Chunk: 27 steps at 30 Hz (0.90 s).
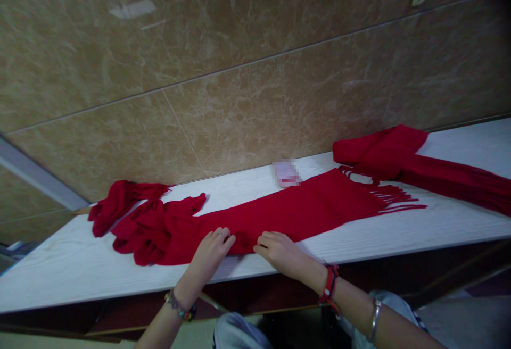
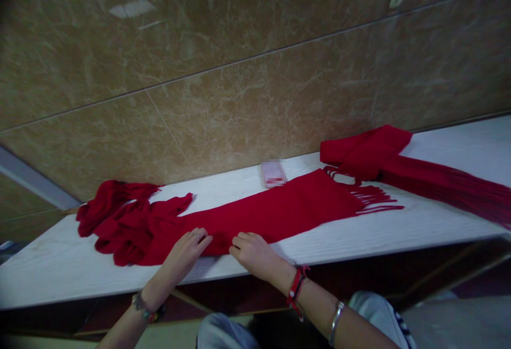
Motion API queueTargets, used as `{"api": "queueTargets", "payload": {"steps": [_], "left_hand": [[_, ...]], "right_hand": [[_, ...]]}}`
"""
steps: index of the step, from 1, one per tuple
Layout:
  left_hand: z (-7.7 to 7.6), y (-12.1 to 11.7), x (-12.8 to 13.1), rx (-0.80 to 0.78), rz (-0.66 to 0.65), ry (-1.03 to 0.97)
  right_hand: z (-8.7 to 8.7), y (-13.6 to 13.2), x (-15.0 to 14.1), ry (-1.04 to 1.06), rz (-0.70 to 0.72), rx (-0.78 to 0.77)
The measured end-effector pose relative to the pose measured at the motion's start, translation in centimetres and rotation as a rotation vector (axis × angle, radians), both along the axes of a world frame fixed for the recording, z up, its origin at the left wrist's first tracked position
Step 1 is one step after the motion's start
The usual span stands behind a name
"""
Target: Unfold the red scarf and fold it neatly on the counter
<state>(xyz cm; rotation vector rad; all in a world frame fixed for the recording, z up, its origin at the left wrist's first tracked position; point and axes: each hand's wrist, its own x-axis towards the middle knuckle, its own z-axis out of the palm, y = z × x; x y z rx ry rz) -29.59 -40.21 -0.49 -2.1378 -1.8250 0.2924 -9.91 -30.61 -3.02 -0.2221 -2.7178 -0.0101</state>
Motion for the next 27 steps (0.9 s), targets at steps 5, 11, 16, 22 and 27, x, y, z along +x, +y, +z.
{"api": "queueTargets", "payload": {"steps": [5, 11, 16, 22, 27], "left_hand": [[0.0, -1.0, -0.4, -0.117, 0.048, -0.046], [1.7, -1.3, 0.9, -0.163, -0.043, -0.186], [1.0, -0.7, 1.8, -0.109, -0.080, -0.079], [-0.7, -1.4, 2.6, 0.110, -0.057, -0.053], [-1.9, -1.9, 2.8, 0.210, -0.085, -0.043]], "right_hand": [[-0.1, 0.1, 0.0, 0.009, -0.008, 0.009], [-0.2, -0.1, -0.1, 0.034, -0.022, 0.016], [-0.3, -0.1, -0.3, 0.054, -0.047, 0.051], [-0.3, -0.1, -0.7, 0.103, -0.077, 0.076], [-0.4, -0.1, -0.9, 0.120, -0.066, 0.078]]}}
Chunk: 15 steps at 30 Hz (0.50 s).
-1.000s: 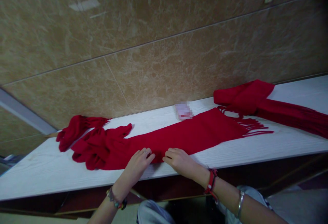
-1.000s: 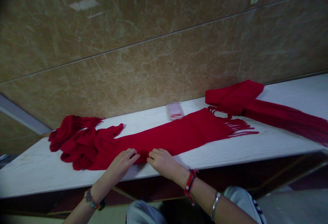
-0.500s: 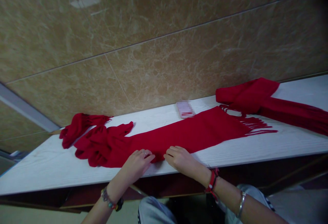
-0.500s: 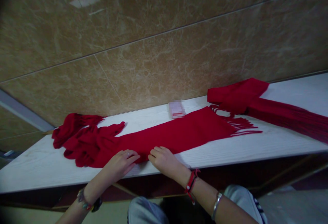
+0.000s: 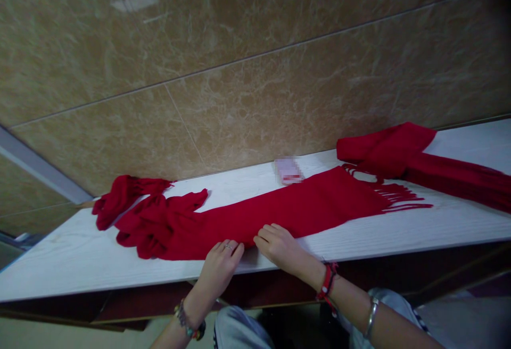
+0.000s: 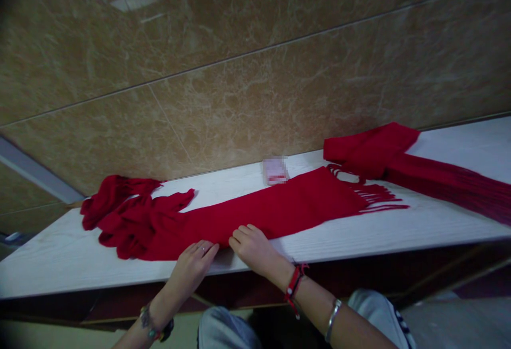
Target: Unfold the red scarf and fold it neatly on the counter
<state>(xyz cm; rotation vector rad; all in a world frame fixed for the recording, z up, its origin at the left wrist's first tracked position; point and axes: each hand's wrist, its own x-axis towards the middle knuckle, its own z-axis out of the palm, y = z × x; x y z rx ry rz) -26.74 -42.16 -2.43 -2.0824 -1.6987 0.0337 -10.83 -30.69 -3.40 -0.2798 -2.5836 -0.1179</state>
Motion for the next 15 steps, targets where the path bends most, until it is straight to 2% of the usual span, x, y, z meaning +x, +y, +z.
{"api": "queueTargets", "payload": {"steps": [2, 4, 8, 12, 15], "left_hand": [[-0.2, -0.1, -0.2, 0.008, 0.004, -0.007], [0.2, -0.1, -0.6, -0.055, -0.012, -0.024], [2.6, 0.5, -0.9, -0.290, -0.100, -0.197], [4.4, 2.5, -0.6, -0.421, -0.188, -0.409], [4.3, 4.8, -0.9, -0.482, -0.196, -0.372]], "right_hand": [[0.0, 0.0, 0.0, -0.019, 0.021, 0.001], [0.1, 0.0, 0.1, -0.056, 0.053, 0.001], [0.3, -0.1, 0.4, -0.112, 0.100, -0.023], [0.2, -0.2, 0.8, -0.118, 0.113, -0.028], [0.0, -0.3, 1.0, -0.114, 0.109, -0.031]]}}
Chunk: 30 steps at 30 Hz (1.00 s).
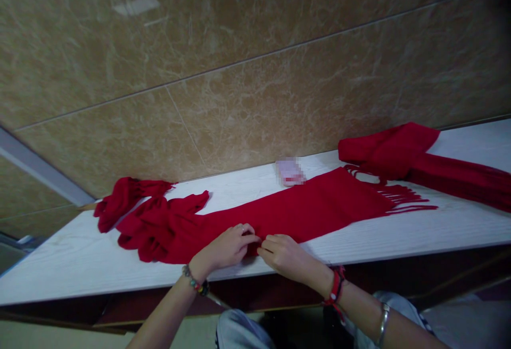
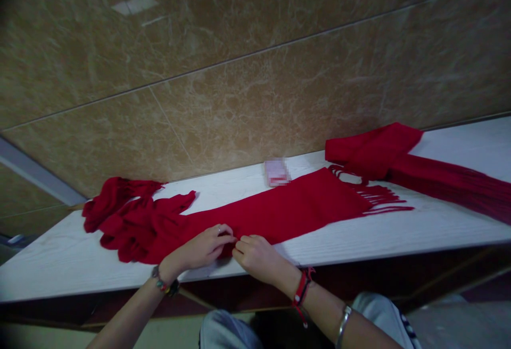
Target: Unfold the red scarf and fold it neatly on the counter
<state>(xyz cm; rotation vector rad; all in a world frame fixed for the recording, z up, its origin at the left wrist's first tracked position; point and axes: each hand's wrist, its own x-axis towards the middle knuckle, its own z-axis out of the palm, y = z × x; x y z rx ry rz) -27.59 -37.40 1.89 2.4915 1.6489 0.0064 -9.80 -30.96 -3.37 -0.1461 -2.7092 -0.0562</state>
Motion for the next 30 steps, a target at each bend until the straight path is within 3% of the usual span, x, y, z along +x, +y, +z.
{"api": "queueTargets", "payload": {"steps": [3, 6, 8, 9, 12, 14, 18, 20, 22, 26, 28, 30], "left_hand": [[-0.4, 1.9, -1.1, 0.008, 0.119, 0.121], [-0.5, 2.6, -1.8, 0.072, 0.415, 0.298], [-0.5, 2.6, -1.5, 0.119, 0.504, 0.334], [-0.5, 2.5, -1.1, 0.130, 0.461, 0.303], [-0.7, 2.4, -0.3, 0.098, 0.160, 0.144], [-0.9, 2.7, -0.4, 0.079, 0.119, 0.130], [-1.0, 3.3, -2.1, 0.098, 0.558, 0.321], [-1.0, 3.3, -2.3, 0.123, 0.680, 0.374], [-1.0, 2.9, -1.6, 0.179, 0.596, 0.343], [-1.6, 2.3, -0.3, 0.154, 0.189, 0.185], [-1.7, 2.5, -0.9, 0.139, 0.225, 0.210], [-1.8, 2.7, -2.0, 0.159, 0.438, 0.312]], "right_hand": [[0.0, -0.1, 0.1, -0.006, 0.002, -0.009], [0.0, -0.1, 0.1, -0.001, 0.002, -0.018], [0.0, -0.1, 0.0, 0.009, 0.000, -0.022], [0.0, -0.1, 0.0, 0.012, -0.001, -0.025], [-0.1, -0.1, 0.0, 0.011, 0.001, -0.031], [0.0, -0.1, 0.0, 0.007, 0.001, -0.032], [0.3, -0.1, 0.1, 0.009, -0.008, -0.029], [0.2, -0.1, 0.0, 0.011, -0.015, -0.033], [0.1, -0.1, 0.0, 0.011, -0.018, -0.037], [-0.1, -0.1, -0.1, 0.016, -0.022, -0.030], [0.0, -0.1, -0.1, 0.015, -0.025, -0.029], [0.2, -0.2, 0.0, 0.008, -0.024, -0.037]]}}
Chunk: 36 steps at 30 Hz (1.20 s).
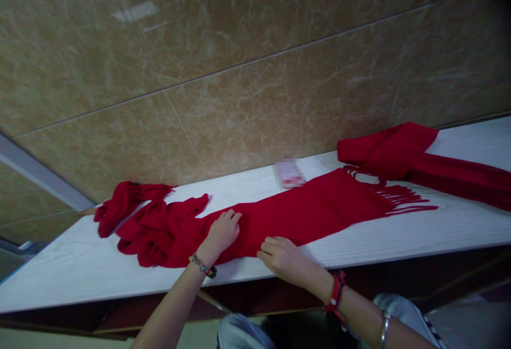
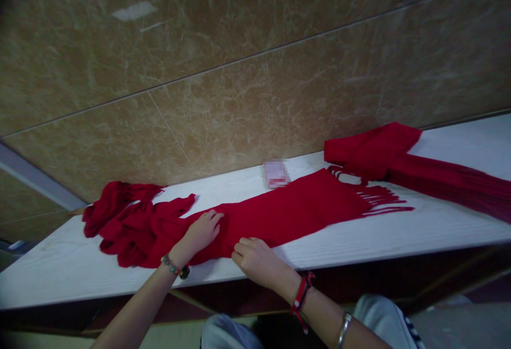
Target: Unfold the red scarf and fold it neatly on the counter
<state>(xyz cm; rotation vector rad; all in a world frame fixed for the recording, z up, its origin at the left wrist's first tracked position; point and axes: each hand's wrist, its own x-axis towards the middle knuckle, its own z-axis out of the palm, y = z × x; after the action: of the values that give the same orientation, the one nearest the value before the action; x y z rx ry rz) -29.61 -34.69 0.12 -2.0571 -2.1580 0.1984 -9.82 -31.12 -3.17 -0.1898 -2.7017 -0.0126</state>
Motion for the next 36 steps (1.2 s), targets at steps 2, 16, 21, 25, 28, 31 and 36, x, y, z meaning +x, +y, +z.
{"api": "queueTargets", "payload": {"steps": [2, 16, 21, 25, 28, 31, 36], "left_hand": [[0.1, 0.2, -0.7, 0.017, 0.187, 0.074], [0.7, 1.0, -0.4, -0.052, 0.250, 0.013], [0.6, 0.6, 0.9, 0.006, -0.033, -0.066], [0.0, 1.3, 0.7, -0.019, -0.115, -0.112], [-0.1, 1.8, -0.4, 0.024, 0.223, 0.000], [-0.2, 1.7, -0.2, 0.117, 0.217, 0.012], [-0.7, 1.6, 0.7, 0.057, -0.149, -0.112]], "right_hand": [[0.1, 0.0, 0.0, -0.006, 0.001, -0.012], [-0.1, 0.0, -0.1, 0.023, -0.007, -0.010], [-0.2, 0.0, -0.2, 0.035, -0.012, 0.003], [0.0, -0.2, -0.1, 0.032, -0.016, 0.000], [-0.1, -0.2, -0.1, 0.035, -0.016, -0.007], [-0.5, -0.1, -0.3, 0.055, -0.023, -0.005], [-0.8, -0.1, -0.5, 0.072, -0.028, 0.002]]}}
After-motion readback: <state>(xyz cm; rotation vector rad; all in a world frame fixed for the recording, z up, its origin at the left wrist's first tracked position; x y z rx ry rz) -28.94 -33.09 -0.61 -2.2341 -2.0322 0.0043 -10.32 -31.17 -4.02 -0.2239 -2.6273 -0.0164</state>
